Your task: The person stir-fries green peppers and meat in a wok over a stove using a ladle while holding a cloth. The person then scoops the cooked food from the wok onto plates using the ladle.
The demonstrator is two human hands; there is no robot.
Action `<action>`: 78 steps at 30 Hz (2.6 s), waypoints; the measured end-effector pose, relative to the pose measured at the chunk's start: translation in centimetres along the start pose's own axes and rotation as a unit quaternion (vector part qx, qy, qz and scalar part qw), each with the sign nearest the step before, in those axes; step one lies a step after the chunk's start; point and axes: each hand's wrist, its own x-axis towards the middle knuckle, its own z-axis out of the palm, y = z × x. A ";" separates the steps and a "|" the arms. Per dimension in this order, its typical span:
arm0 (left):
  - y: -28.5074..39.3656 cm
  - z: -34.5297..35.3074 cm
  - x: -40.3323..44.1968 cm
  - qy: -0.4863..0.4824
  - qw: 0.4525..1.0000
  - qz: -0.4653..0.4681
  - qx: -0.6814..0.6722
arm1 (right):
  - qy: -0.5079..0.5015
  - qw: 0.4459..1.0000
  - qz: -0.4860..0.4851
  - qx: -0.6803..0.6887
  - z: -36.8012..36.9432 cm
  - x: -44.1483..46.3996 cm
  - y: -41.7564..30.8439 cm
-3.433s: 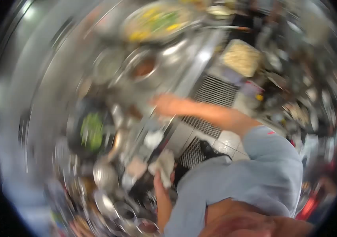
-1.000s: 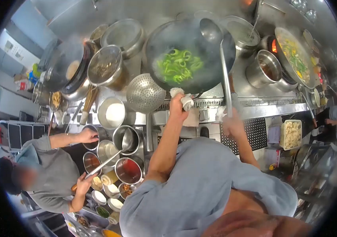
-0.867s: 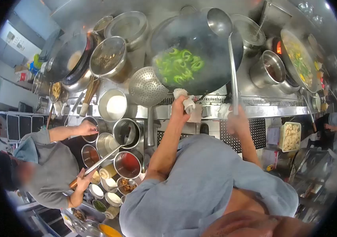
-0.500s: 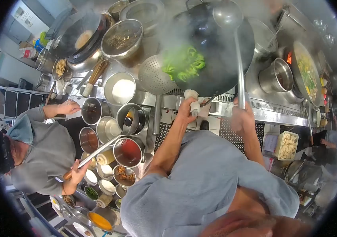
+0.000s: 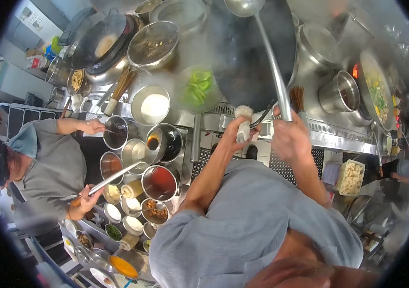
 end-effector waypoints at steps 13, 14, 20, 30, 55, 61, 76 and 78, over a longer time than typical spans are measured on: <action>1.9 4.3 5.4 0.137 0.961 0.161 0.179 | 0.190 0.835 0.005 -0.517 -9.2 -2.9 1.8; 3.2 3.7 6.6 0.101 0.977 0.121 0.146 | 0.164 0.857 -0.036 -0.488 -12.9 -1.5 6.4; 3.5 2.2 11.4 0.256 0.879 0.257 0.310 | 0.216 0.910 0.102 -0.338 -13.3 -7.1 1.9; 5.8 3.5 16.1 0.259 0.879 0.212 0.341 | 0.415 0.741 0.126 -0.512 -32.7 -12.4 -17.2; 4.2 -8.2 -11.7 0.359 0.754 0.089 0.543 | 0.220 0.966 -0.112 0.073 -25.4 -10.5 -11.0; 3.3 -8.4 -8.5 0.168 0.961 0.159 0.151 | 0.179 0.982 -0.042 -0.054 -20.2 -3.1 -9.0; 4.2 5.4 -11.5 0.195 0.738 0.186 0.619 | 0.182 0.956 -0.043 -0.225 -12.4 3.5 2.3; 5.0 6.7 -6.3 0.219 0.600 0.223 0.737 | 0.133 0.982 -0.023 -0.131 -8.2 5.3 2.5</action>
